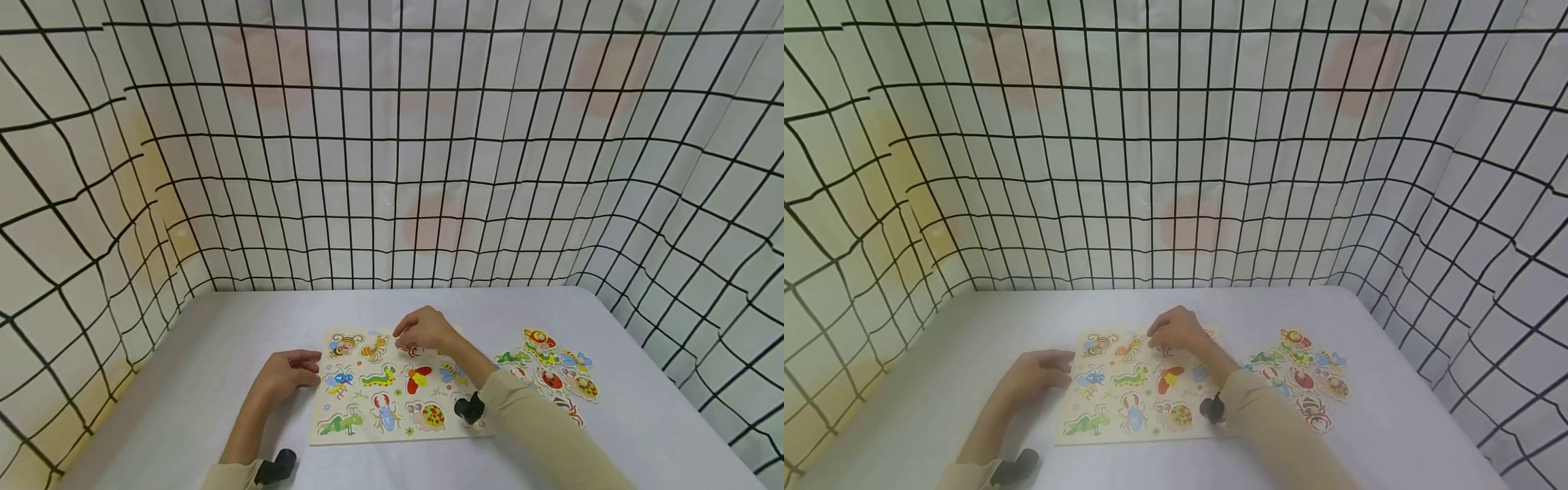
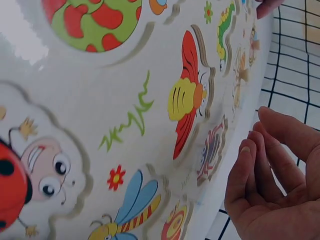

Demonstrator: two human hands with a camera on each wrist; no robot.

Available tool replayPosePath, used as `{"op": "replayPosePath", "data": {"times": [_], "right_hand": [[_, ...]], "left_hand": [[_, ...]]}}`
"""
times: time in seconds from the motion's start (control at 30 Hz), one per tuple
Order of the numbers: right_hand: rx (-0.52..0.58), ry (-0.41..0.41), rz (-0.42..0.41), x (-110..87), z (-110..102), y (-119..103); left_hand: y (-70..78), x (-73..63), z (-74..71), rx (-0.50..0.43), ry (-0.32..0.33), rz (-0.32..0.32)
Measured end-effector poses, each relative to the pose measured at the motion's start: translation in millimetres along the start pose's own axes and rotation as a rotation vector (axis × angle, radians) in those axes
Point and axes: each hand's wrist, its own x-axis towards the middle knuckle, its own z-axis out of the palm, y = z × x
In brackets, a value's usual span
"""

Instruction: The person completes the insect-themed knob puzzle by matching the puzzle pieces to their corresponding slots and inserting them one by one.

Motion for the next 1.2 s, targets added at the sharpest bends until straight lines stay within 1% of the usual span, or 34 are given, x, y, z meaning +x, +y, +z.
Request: {"op": "replayPosePath", "data": {"times": [0.3, 0.6, 0.8, 0.93, 1.07, 1.2], "right_hand": [[-0.006, -0.017, 0.003, -7.8, -16.4, 12.9], [-0.072, -0.003, 0.044, -21.0, -38.6, 23.5], [-0.038, -0.023, 0.038, -32.2, -54.4, 38.9], [-0.021, -0.035, 0.027, -40.4, -65.0, 49.3], [-0.039, -0.035, 0.043, -45.7, -74.6, 58.0], [-0.052, -0.036, 0.062, -51.2, -82.8, 63.1]], "left_hand": [[0.4, -1.2, 0.9, 0.003, 0.006, 0.003], [1.7, -2.3, 1.0, 0.005, 0.002, -0.006], [1.1, -2.5, 1.1, 0.001, -0.005, 0.003], [-0.6, -0.2, 1.8, 0.005, -0.004, -0.002], [-3.2, 2.3, 2.1, 0.006, 0.0, -0.012], [-4.8, 3.4, 1.9, 0.005, -0.003, -0.008]]}}
